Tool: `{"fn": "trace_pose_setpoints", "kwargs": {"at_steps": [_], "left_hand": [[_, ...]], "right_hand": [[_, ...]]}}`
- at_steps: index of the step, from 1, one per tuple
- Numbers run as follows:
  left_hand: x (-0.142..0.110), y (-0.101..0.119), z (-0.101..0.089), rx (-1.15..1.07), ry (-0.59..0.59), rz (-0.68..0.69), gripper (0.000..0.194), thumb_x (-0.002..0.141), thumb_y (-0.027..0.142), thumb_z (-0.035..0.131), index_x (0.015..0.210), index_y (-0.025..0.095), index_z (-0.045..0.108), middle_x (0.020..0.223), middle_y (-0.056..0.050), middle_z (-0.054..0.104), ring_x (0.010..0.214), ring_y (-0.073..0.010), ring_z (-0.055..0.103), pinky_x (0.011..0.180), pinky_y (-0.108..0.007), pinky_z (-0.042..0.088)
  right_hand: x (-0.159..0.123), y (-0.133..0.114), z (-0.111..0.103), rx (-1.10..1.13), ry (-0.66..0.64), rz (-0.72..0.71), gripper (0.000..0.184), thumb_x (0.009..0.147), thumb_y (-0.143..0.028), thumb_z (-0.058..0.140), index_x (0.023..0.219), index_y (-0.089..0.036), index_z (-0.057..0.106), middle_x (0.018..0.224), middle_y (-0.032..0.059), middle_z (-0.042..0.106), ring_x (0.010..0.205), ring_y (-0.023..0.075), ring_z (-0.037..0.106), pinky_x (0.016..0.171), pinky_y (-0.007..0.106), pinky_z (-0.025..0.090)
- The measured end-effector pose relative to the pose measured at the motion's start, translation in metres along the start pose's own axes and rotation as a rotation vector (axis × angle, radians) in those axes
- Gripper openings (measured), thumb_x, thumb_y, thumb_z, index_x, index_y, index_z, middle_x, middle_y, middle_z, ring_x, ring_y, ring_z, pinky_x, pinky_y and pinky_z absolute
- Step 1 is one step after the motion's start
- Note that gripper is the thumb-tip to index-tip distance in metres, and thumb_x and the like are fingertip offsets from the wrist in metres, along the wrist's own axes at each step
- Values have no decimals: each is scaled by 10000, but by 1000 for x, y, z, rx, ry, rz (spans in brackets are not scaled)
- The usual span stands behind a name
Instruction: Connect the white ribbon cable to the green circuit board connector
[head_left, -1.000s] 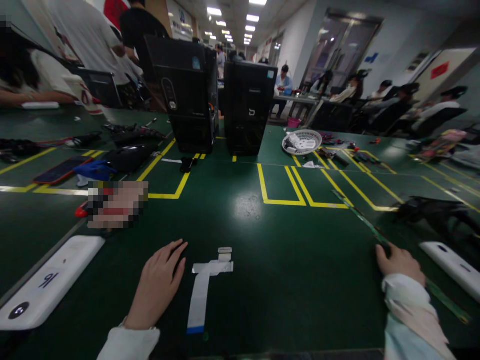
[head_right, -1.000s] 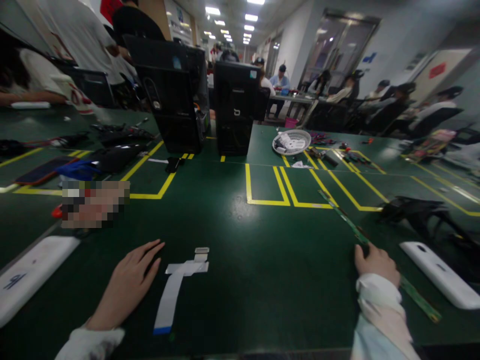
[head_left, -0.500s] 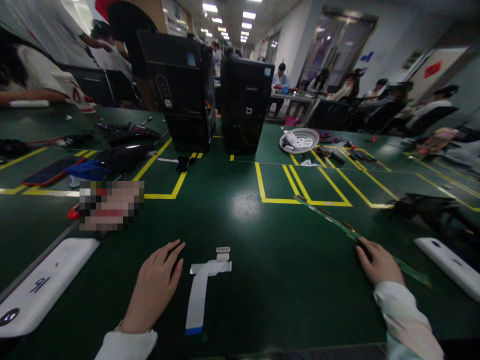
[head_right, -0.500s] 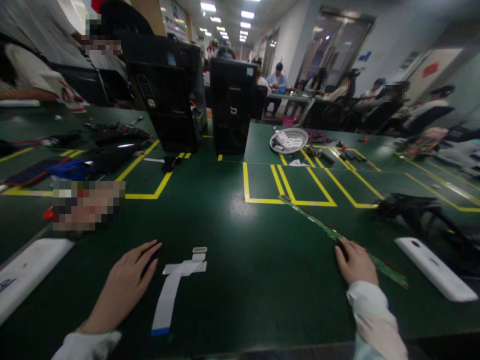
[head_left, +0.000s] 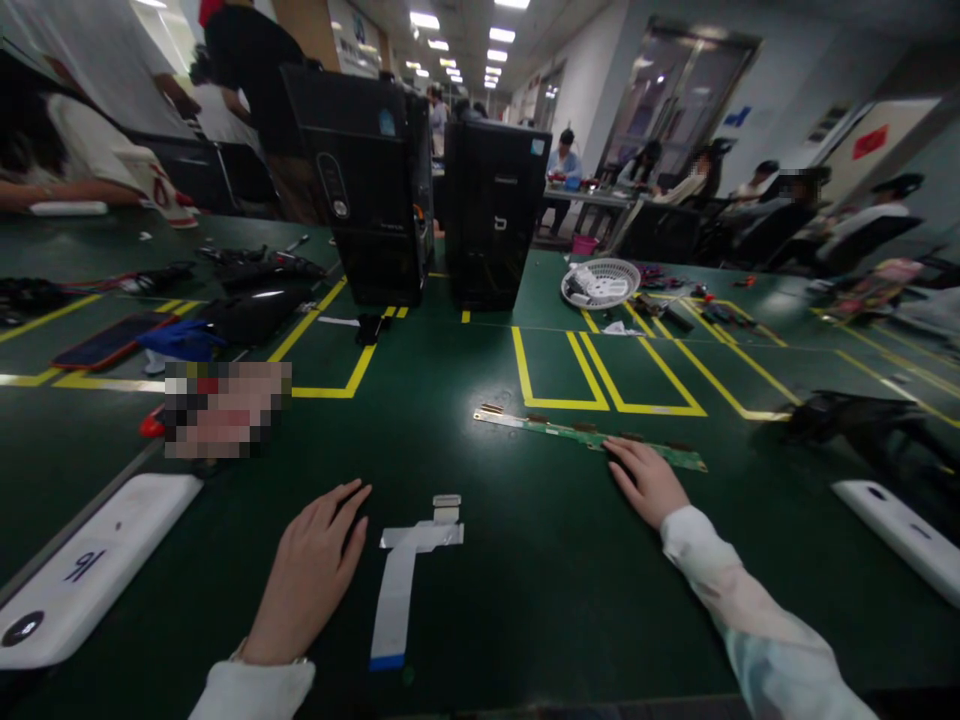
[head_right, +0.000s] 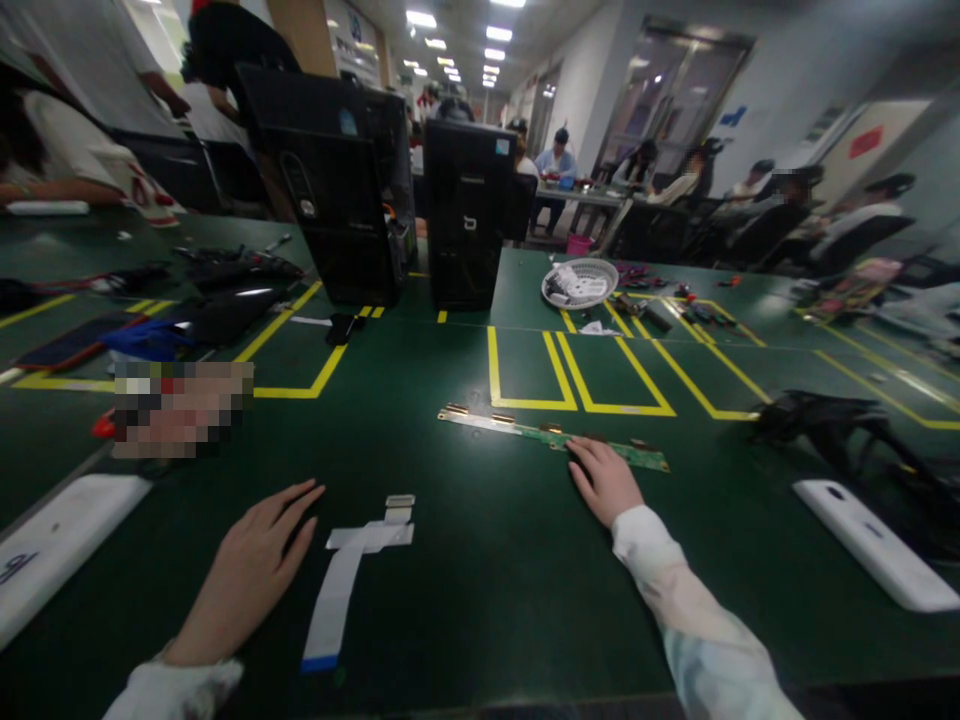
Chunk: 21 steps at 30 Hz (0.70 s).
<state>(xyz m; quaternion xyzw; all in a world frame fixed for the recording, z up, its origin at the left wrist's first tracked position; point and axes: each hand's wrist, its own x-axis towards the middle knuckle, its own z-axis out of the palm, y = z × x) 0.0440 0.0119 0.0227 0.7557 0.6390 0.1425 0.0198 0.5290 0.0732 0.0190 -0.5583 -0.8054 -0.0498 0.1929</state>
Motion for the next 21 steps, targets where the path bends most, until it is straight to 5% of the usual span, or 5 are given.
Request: {"fn": "trace_pose_setpoints", "kwargs": {"at_steps": [10,16,21], "left_hand": [[0,1,-3,-26,-2,-10,473,928,403,380,1321,189,531,1360,-122,535,1220,-293,510,996,-508,440],[1,2,-1,-6,30,15,465,930,396,380,1307,177,540,1345,-127,544,1195,-292,524,993,-498,438],[1,0,0,-10,38,25,454,930,387,383,1304,182,541,1340,-125,550,1184,-285,535,991,-490,440]], "right_hand": [[63,-113,31,103,-142,-181,407,947,-320,410,1310,-186,536,1272,133,565,1190,279,474,975,493,412],[63,-163,31,141,-220,-223,455,941,-365,438,1343,-161,501,1321,134,535,1223,285,432,994,470,386],[54,-181,28,168,-260,-256,492,940,-401,438,1371,-168,469,1370,129,500,1274,289,389,1025,479,359]]}}
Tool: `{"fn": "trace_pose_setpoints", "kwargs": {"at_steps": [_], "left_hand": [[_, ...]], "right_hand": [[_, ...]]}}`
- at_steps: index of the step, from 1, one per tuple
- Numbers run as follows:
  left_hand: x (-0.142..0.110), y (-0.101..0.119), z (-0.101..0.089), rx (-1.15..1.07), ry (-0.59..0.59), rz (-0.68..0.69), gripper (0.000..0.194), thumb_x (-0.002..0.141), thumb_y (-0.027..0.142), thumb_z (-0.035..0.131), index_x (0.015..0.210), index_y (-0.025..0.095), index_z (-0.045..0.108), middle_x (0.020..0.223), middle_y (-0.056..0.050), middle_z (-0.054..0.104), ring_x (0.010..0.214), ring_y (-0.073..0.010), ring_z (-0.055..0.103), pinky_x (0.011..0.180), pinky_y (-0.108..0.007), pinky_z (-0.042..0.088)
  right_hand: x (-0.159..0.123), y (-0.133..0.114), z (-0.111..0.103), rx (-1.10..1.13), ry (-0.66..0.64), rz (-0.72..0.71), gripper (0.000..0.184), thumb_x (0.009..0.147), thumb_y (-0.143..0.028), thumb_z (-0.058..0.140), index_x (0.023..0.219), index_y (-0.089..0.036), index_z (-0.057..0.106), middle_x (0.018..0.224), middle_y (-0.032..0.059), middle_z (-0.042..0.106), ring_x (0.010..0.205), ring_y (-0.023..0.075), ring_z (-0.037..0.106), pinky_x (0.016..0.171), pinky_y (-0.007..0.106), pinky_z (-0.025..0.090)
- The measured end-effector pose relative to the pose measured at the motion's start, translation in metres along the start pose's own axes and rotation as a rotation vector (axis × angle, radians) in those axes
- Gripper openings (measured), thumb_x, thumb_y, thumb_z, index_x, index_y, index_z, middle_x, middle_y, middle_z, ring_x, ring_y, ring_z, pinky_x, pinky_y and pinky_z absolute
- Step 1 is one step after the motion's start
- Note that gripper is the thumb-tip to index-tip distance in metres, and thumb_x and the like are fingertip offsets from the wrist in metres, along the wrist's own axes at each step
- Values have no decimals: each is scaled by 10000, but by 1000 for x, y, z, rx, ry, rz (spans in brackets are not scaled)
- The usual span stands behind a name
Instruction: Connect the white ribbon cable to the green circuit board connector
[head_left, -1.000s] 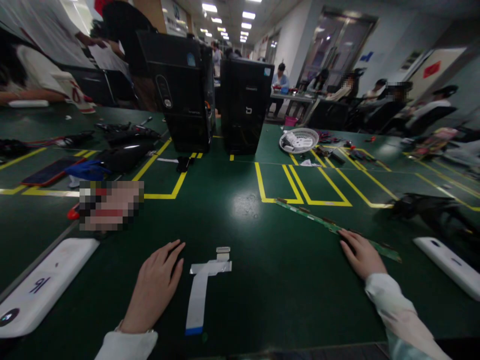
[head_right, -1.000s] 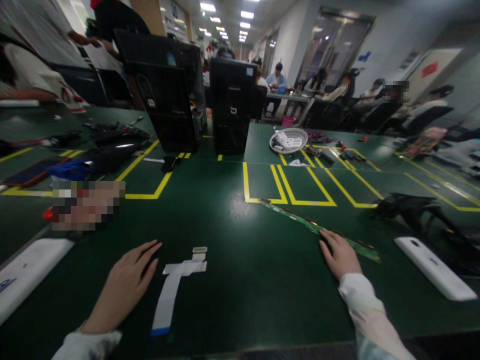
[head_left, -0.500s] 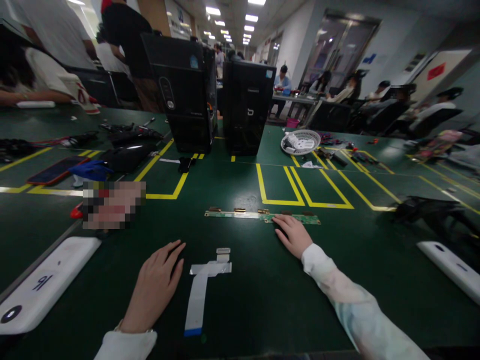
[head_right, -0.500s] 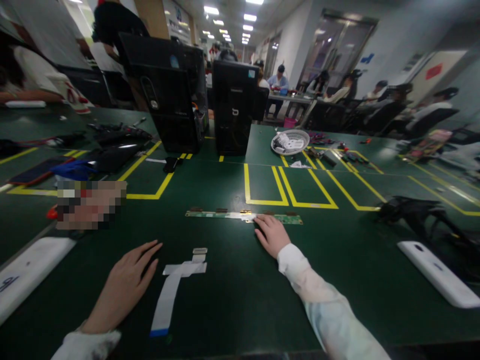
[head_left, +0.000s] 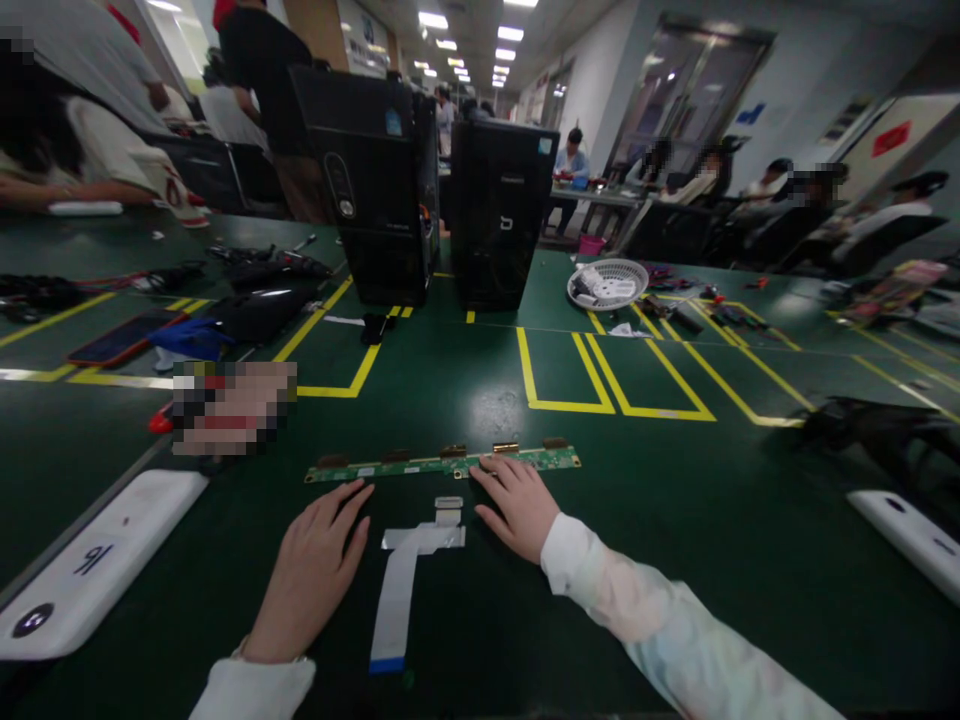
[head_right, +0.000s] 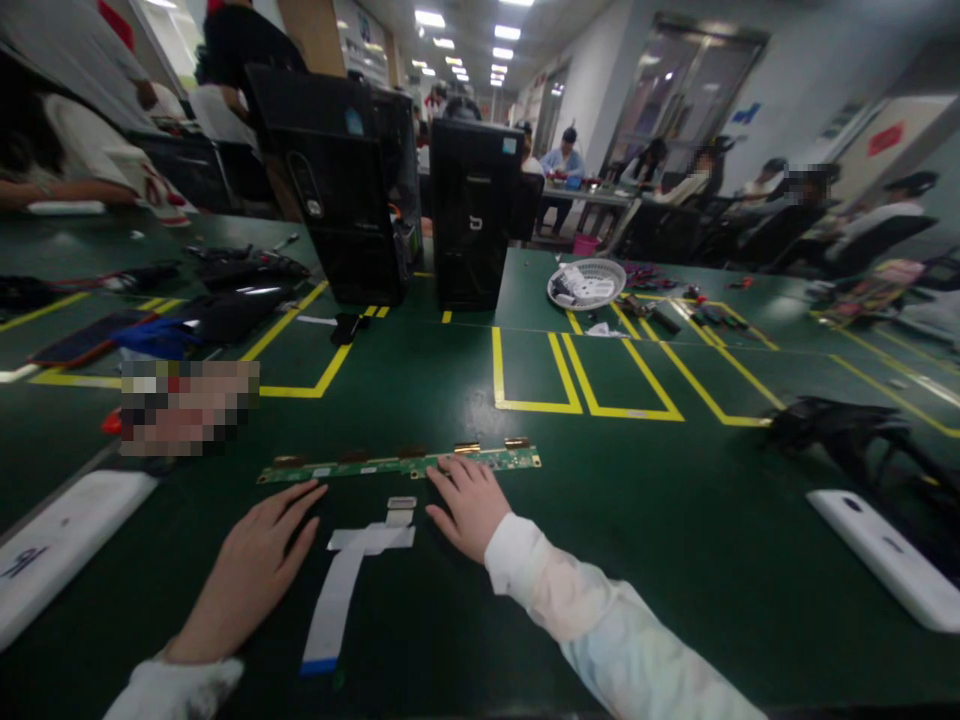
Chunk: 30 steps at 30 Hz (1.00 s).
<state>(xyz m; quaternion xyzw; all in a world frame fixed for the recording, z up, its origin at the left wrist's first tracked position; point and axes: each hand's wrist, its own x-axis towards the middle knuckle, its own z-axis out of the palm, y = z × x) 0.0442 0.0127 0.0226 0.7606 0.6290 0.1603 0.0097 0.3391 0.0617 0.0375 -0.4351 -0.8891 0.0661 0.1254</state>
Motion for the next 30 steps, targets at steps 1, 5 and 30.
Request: {"fn": "trace_pose_setpoints", "kwargs": {"at_steps": [1,5,30], "left_hand": [[0,0,0,0,-4,-1,455,929,386,385,1307,184,538,1341,-124,549,1186,-285,534,991,-492,440],[1,0,-2,-7,-13,-9,460,926,390,389,1313,188,533,1343,-122,549,1194,-286,531,988,-495,442],[-3,-1,2,-60,8,4,469,928,404,405,1345,213,502,1373,-121,530,1247,-291,500,1015,-513,429]], "right_hand": [[-1,-2,0,2,-5,1,496,939,-407,438,1375,-173,466,1378,128,495,1279,292,386,1028,483,357],[-2,-6,0,0,-20,22,514,938,-418,436,1388,-170,455,1407,127,472,1301,298,369,1038,487,352],[-40,56,-3,-12,96,-78,444,941,-326,414,1361,-197,482,1390,138,487,1330,258,385,1093,543,305]]}}
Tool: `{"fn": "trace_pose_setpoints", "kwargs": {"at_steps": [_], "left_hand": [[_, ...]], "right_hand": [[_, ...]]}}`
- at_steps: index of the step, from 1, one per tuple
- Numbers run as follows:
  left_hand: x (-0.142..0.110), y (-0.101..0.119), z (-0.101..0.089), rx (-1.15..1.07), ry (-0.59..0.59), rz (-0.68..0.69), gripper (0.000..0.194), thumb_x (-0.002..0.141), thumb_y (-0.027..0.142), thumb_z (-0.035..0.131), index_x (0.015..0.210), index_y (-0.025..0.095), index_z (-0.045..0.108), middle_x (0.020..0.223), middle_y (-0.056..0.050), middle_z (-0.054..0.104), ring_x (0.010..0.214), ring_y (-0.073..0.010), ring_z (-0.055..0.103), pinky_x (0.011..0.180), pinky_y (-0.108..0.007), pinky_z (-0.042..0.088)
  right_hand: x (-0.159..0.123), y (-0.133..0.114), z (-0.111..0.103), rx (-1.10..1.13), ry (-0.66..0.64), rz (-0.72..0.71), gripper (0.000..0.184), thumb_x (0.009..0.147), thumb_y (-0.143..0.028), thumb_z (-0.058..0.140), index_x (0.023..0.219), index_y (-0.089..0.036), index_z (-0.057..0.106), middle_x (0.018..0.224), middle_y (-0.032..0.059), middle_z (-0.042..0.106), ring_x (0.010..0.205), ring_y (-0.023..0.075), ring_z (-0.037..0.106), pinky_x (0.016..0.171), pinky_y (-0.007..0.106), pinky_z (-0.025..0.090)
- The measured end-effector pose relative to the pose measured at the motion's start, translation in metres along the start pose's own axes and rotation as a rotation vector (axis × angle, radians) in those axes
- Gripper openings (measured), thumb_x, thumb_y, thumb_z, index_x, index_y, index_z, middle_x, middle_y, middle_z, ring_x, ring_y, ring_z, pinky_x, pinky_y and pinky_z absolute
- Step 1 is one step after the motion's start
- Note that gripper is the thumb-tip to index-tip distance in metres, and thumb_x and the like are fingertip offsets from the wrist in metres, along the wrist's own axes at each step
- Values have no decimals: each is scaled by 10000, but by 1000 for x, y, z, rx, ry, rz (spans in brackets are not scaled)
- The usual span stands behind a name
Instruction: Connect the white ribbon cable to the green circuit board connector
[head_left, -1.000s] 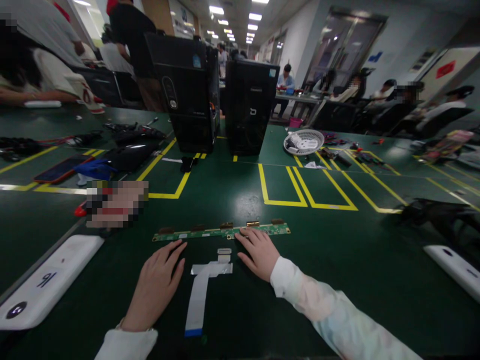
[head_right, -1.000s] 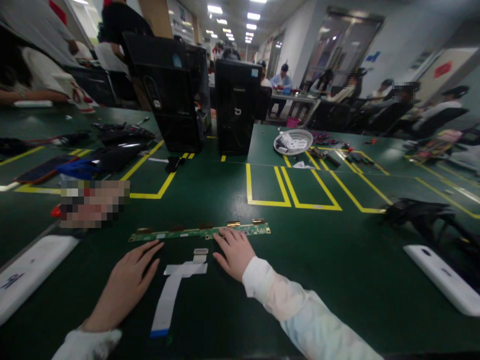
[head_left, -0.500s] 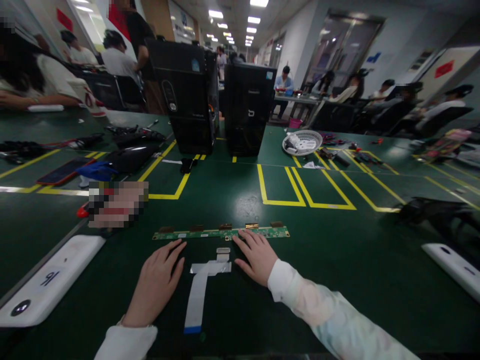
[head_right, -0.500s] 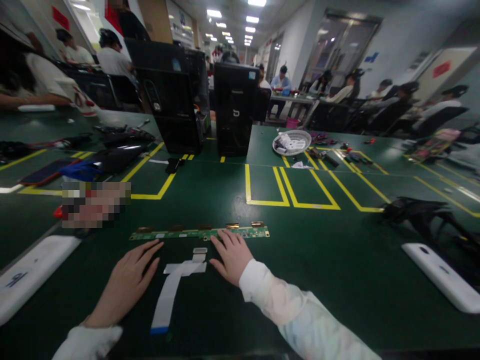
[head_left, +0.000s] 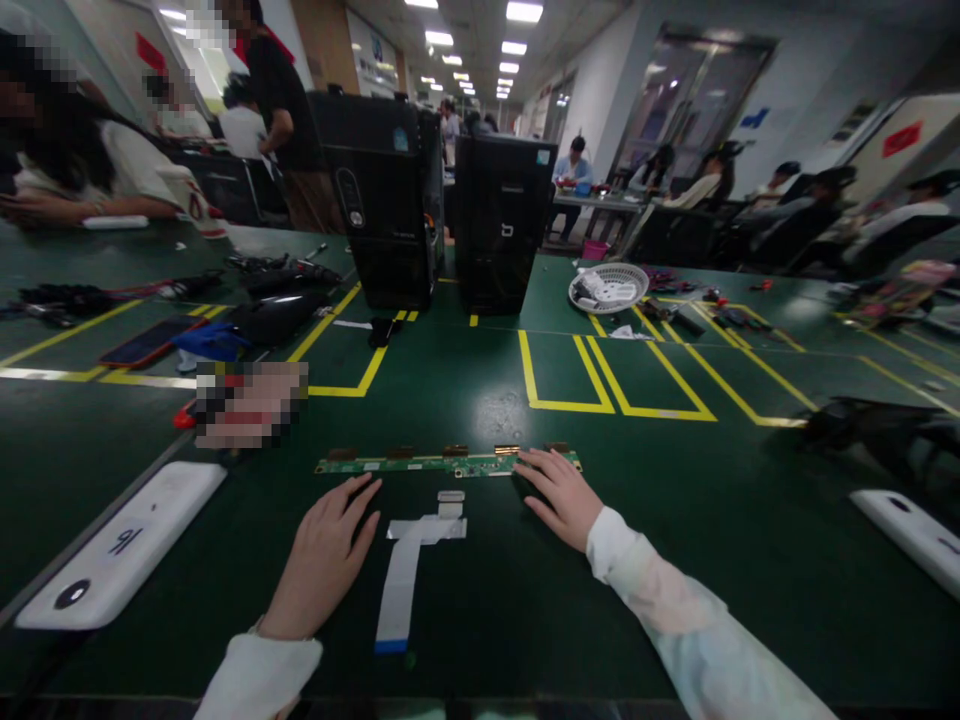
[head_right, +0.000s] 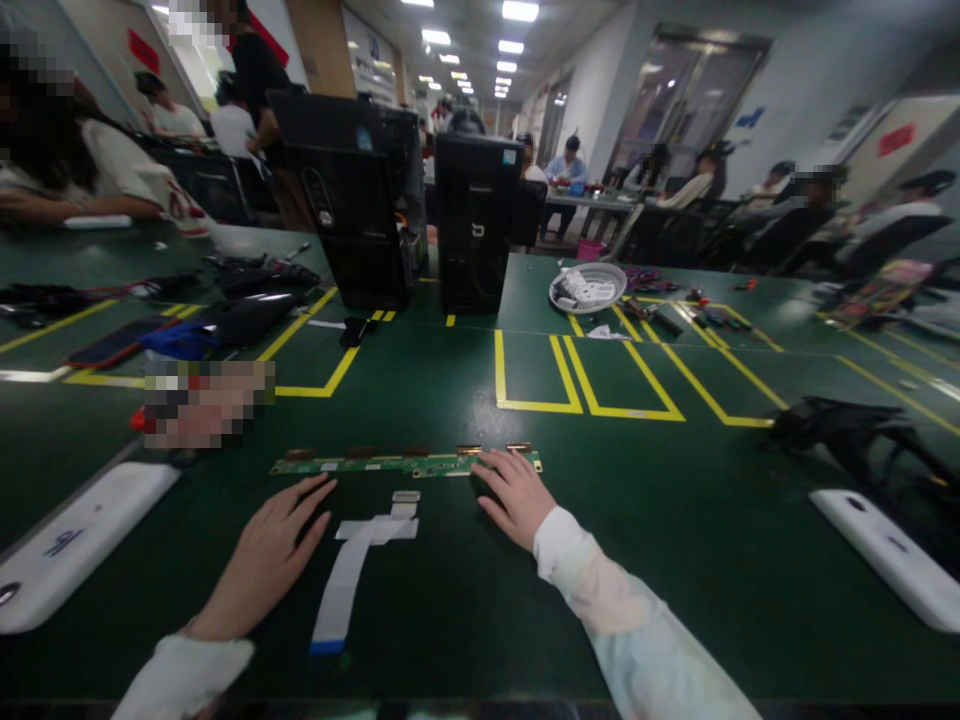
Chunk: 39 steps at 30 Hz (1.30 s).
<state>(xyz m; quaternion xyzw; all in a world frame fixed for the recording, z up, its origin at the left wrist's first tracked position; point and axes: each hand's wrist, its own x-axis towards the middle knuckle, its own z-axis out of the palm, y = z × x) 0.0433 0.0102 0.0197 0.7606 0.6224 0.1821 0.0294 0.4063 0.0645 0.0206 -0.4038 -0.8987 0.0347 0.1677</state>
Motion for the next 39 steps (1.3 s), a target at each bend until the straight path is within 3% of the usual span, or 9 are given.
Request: {"fn": "trace_pose_setpoints", "kwargs": {"at_steps": [4,8,11,14,23,29,39], "left_hand": [[2,14,-8,-103,-66,60,440,947,379,387,1355,251,491,1426,-73,489,1316,-254,442,1044,-483,425],[8,44,-14,-139,-198,240,446,958,339,389,1398,285,431,1458,-21,466,1365,-219,381,1106,-476,358],[10,64,-10,-162,-262,365,463,958,322,400,1419,278,398,1456,-24,471,1367,-205,379,1122,-447,341],[11,79,-3,-159,-309,384,477,956,333,407,1426,255,387,1470,-45,451,1344,-196,413,1098,-405,381],[26,113,18,-124,-241,494,463,927,303,470,1378,204,433,1431,-78,496,1329,-210,430,1050,-385,431],[30,120,24,-74,-171,490,430,930,320,475,1336,181,478,1399,-73,532,1299,-208,464,1087,-387,392],[32,116,18,-78,-244,465,547,941,463,412,1411,184,387,1441,-93,483,1326,-228,435,1064,-422,406]], "right_hand": [[-7,1,-2,0,-31,11,457,949,-365,412,1363,-183,477,1403,137,476,1327,261,389,1096,532,311],[-4,-9,0,-17,-36,35,476,934,-392,444,1353,-169,489,1399,145,476,1327,282,381,1095,538,305],[0,-17,2,-22,-30,57,483,933,-389,446,1360,-166,478,1412,142,462,1337,286,362,1099,538,297],[2,-22,2,-23,-32,66,483,931,-384,452,1363,-167,471,1427,137,446,1348,282,345,1108,534,285],[4,-24,-1,-16,-29,64,474,925,-356,467,1358,-166,475,1407,136,463,1321,278,370,1099,520,299],[3,-24,1,-25,-31,66,484,925,-341,462,1372,-156,464,1413,139,457,1327,277,359,1107,516,285],[3,-24,1,-27,-32,67,495,925,-348,467,1383,-163,455,1406,134,463,1327,270,361,1107,507,290]]}}
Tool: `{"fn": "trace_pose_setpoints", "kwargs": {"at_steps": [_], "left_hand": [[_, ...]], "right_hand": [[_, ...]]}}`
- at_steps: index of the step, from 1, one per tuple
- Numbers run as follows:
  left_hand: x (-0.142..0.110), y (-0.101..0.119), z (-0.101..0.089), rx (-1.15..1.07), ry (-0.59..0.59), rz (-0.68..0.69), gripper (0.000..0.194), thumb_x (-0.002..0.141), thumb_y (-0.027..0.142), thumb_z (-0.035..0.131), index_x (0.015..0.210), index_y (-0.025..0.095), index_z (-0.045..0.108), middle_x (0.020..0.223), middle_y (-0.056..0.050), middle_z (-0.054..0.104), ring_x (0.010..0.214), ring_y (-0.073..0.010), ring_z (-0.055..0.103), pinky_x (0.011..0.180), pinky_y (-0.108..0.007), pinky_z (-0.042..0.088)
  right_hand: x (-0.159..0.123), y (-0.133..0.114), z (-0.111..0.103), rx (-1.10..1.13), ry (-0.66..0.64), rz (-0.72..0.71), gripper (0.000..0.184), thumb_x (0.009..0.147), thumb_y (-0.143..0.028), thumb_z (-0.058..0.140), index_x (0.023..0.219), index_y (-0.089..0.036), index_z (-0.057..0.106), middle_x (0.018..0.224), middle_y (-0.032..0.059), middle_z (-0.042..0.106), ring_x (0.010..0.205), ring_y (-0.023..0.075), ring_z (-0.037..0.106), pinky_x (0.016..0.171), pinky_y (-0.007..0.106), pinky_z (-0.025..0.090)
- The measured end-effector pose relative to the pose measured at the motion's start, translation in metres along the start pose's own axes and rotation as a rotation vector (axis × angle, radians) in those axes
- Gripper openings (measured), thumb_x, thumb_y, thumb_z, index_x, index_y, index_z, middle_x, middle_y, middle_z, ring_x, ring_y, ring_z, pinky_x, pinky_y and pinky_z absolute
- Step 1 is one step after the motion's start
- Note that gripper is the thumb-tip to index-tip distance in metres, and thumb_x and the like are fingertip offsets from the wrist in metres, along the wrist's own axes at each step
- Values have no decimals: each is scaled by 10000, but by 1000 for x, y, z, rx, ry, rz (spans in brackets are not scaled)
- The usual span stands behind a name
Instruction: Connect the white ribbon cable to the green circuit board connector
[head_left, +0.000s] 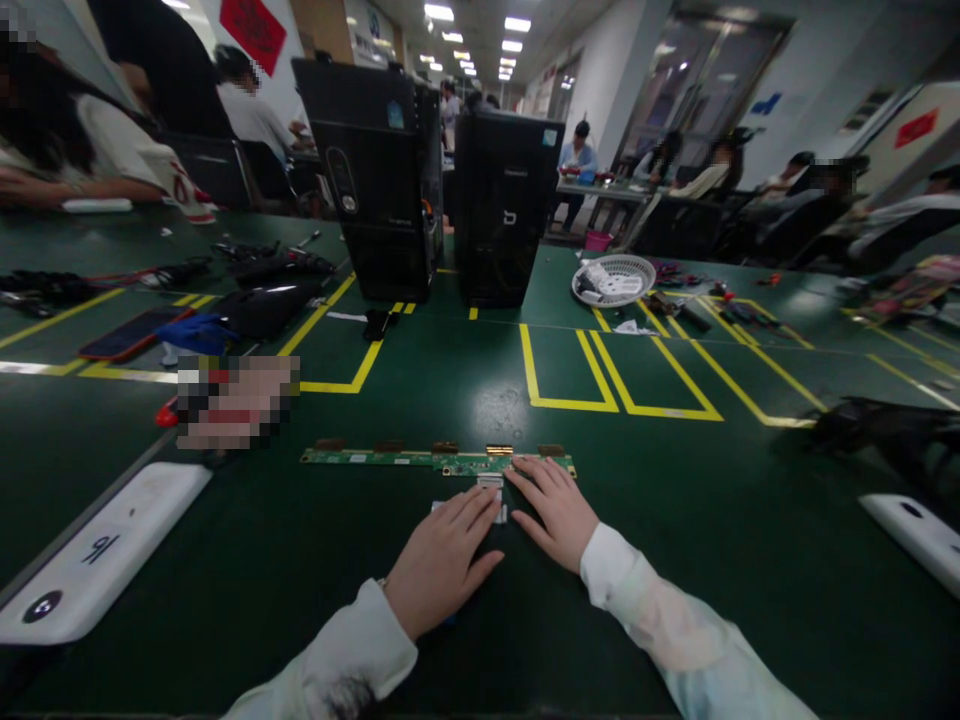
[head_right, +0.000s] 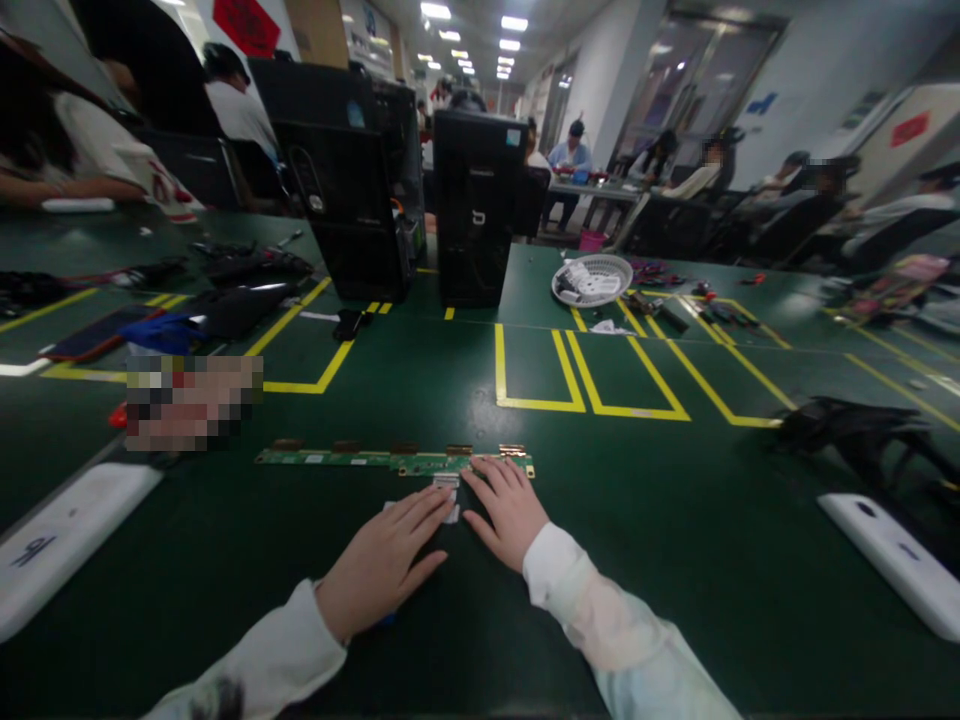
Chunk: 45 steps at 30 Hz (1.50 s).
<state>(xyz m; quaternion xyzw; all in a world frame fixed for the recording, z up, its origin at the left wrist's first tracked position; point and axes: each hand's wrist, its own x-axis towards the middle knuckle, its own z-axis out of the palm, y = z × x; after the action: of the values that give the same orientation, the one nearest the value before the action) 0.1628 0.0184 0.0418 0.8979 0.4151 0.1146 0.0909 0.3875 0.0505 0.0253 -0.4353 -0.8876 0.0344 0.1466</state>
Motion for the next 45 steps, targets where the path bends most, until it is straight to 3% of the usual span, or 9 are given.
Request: {"fn": "trace_pose_setpoints", "kwargs": {"at_steps": [10,17,32,41,45], "left_hand": [[1,6,7,41,26,-17,596,932,485,414,1413,136,377,1463,-122,449,1353,-257,395,1076,-430,387],[1,1,11,-16,26,-5,599,936,501,395,1430,165,350,1460,-116,453,1359,-250,387,1082,-443,380],[8,-21,-5,-62,-75,149,568,948,451,408,1448,195,322,1486,-104,420,1381,-216,353,1130,-424,300],[11,-11,-8,-23,-93,92,603,928,507,409,1418,157,379,1472,-112,439,1368,-237,375,1122,-433,318],[10,-11,-4,-50,-47,72,563,938,497,397,1398,174,411,1456,-103,463,1363,-219,384,1126,-421,318]], "right_hand": [[0,0,1,-2,0,-7,490,923,-333,465,1380,-157,458,1410,130,459,1333,268,350,1108,502,290],[1,0,0,13,6,1,486,914,-348,475,1365,-167,479,1399,125,473,1320,267,363,1105,503,295],[1,1,-3,25,-8,3,504,899,-352,483,1372,-178,479,1418,124,461,1329,267,357,1103,513,294],[2,2,-4,40,-17,6,519,895,-371,489,1378,-183,472,1419,124,458,1334,277,351,1102,521,286],[2,1,-4,30,-9,12,514,887,-356,504,1365,-170,481,1403,128,471,1325,270,358,1105,505,289]]}}
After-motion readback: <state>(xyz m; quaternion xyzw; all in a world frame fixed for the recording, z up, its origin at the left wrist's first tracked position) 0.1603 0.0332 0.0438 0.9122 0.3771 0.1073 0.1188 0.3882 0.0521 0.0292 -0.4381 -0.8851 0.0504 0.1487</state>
